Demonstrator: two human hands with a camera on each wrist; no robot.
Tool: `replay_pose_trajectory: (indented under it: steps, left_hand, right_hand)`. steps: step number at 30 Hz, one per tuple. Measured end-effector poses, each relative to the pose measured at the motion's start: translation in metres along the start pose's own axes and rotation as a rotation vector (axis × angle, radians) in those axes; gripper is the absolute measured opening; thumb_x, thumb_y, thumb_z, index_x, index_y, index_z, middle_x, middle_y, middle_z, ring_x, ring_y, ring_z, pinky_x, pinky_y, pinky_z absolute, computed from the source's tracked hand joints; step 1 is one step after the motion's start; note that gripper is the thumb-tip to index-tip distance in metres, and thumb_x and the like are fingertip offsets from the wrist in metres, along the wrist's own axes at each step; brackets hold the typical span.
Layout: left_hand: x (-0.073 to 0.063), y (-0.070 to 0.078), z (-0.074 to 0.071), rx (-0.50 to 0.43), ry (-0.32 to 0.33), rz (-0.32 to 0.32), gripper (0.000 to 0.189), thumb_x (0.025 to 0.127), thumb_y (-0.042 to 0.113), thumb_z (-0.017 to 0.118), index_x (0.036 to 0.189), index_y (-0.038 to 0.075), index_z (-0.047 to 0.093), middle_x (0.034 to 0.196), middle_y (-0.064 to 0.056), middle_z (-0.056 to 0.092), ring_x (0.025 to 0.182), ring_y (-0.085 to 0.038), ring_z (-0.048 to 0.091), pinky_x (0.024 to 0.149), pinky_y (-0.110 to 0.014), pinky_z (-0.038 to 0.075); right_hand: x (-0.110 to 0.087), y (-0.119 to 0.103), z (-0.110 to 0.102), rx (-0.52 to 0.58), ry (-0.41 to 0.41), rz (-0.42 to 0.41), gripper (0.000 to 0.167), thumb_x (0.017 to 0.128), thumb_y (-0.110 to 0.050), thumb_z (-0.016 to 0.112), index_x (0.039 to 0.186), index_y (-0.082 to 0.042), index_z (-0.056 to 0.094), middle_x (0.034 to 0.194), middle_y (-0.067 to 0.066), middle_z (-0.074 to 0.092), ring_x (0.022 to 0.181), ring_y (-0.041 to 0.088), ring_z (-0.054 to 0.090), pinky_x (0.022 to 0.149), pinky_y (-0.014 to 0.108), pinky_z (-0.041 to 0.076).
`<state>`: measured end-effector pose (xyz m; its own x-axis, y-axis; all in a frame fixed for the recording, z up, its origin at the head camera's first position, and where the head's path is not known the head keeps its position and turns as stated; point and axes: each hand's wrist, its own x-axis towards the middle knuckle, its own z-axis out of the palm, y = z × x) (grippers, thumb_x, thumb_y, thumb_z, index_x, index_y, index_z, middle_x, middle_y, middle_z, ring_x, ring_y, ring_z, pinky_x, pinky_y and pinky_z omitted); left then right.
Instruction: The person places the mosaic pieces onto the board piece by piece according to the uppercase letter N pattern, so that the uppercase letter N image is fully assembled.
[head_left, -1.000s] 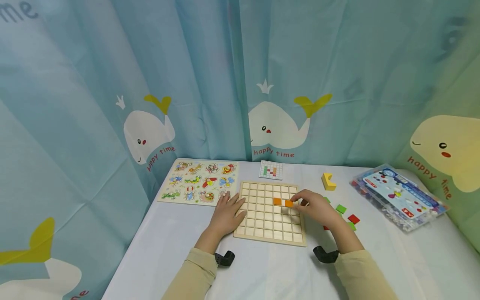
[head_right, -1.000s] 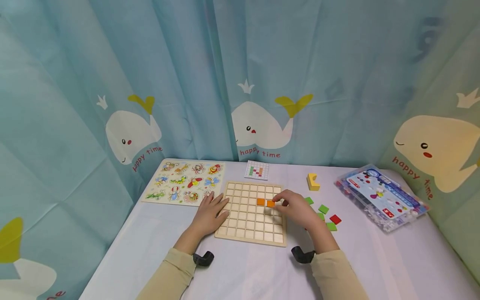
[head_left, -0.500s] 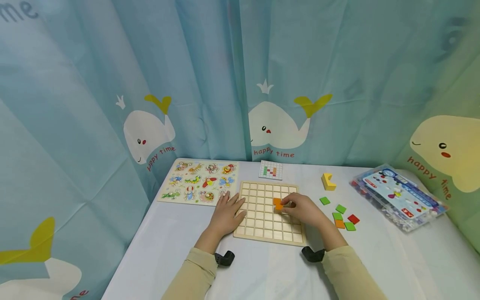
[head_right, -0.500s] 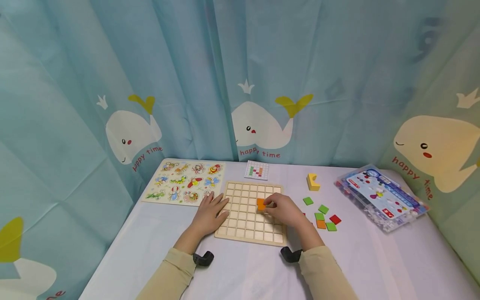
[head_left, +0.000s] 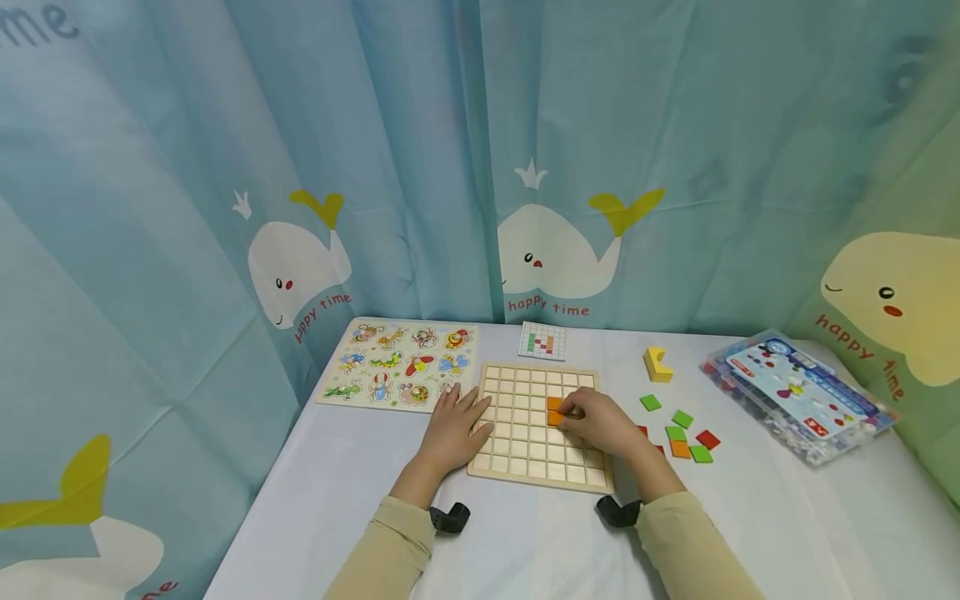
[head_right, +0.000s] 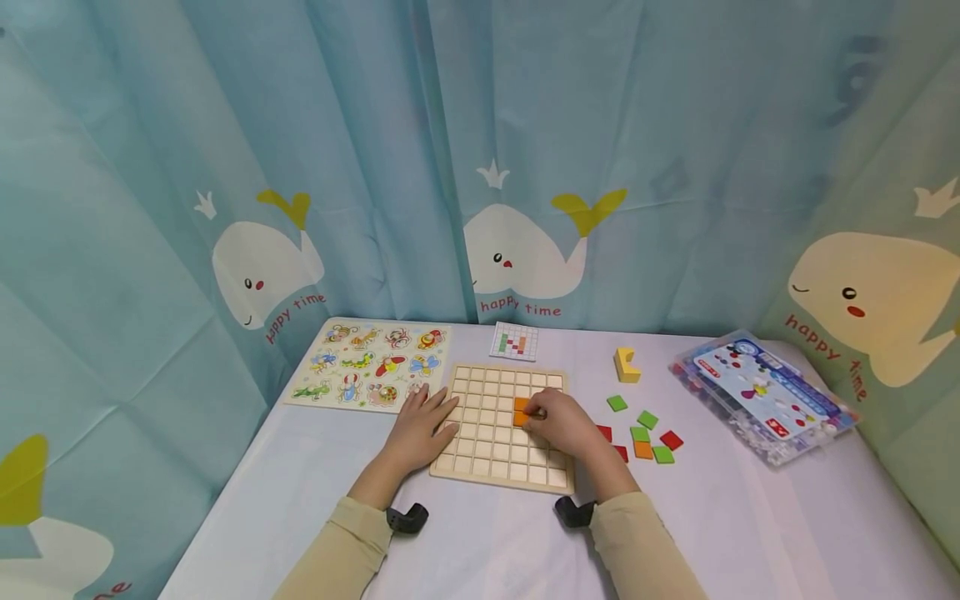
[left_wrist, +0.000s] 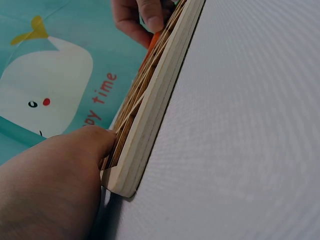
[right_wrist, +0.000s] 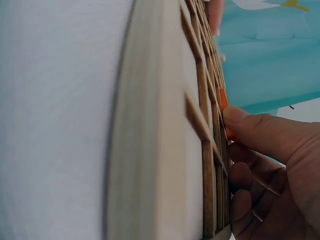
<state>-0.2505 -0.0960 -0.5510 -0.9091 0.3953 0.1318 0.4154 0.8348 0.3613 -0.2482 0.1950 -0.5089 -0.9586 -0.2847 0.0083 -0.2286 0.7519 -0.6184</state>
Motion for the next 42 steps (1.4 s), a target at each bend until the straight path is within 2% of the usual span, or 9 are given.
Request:
replay_pose_trajectory:
  steps: [13, 22, 32, 42]
  left_hand:
    - [0.0004, -0.001, -0.0001, 0.011, -0.006, 0.005, 0.053, 0.102, 0.048, 0.046, 0.15, 0.025, 0.045, 0.16, -0.003, 0.035, 0.154, -0.033, 0.014, 0.127, -0.049, 0.007]
    - [0.0003, -0.0011, 0.0, 0.009, -0.006, 0.006, 0.053, 0.102, 0.048, 0.046, 0.15, 0.025, 0.045, 0.16, -0.003, 0.035, 0.154, -0.034, 0.015, 0.127, -0.05, 0.007]
    - [-0.0014, 0.0026, -0.0039, -0.006, 0.0, 0.003, 0.052, 0.102, 0.046, 0.048, 0.149, 0.023, 0.046, 0.16, -0.004, 0.036, 0.153, -0.034, 0.015, 0.127, -0.051, 0.008]
    - [-0.0011, 0.0019, -0.0023, -0.006, -0.003, 0.0, 0.052, 0.102, 0.046, 0.048, 0.149, 0.023, 0.047, 0.16, -0.005, 0.036, 0.153, -0.034, 0.015, 0.127, -0.051, 0.007]
  right_hand:
    - [-0.0003, -0.0029, 0.0019, -0.033, 0.0, 0.011, 0.009, 0.089, -0.017, 0.074, 0.097, -0.013, 0.071, 0.104, 0.002, 0.065, 0.092, 0.018, 0.058, 0.08, 0.036, 0.051]
    - [-0.0006, -0.0044, 0.0017, -0.028, -0.004, 0.028, 0.013, 0.089, -0.017, 0.074, 0.1, -0.013, 0.07, 0.101, 0.001, 0.063, 0.085, 0.016, 0.054, 0.076, 0.034, 0.049]
    - [-0.0007, -0.0018, 0.0019, -0.011, -0.017, 0.046, 0.016, 0.089, -0.019, 0.074, 0.103, -0.013, 0.07, 0.102, 0.001, 0.063, 0.088, 0.016, 0.055, 0.077, 0.035, 0.05]
    - [-0.0031, 0.0, -0.0017, 0.022, -0.026, 0.024, 0.019, 0.089, -0.02, 0.074, 0.105, -0.012, 0.069, 0.101, 0.001, 0.063, 0.087, 0.017, 0.053, 0.076, 0.032, 0.047]
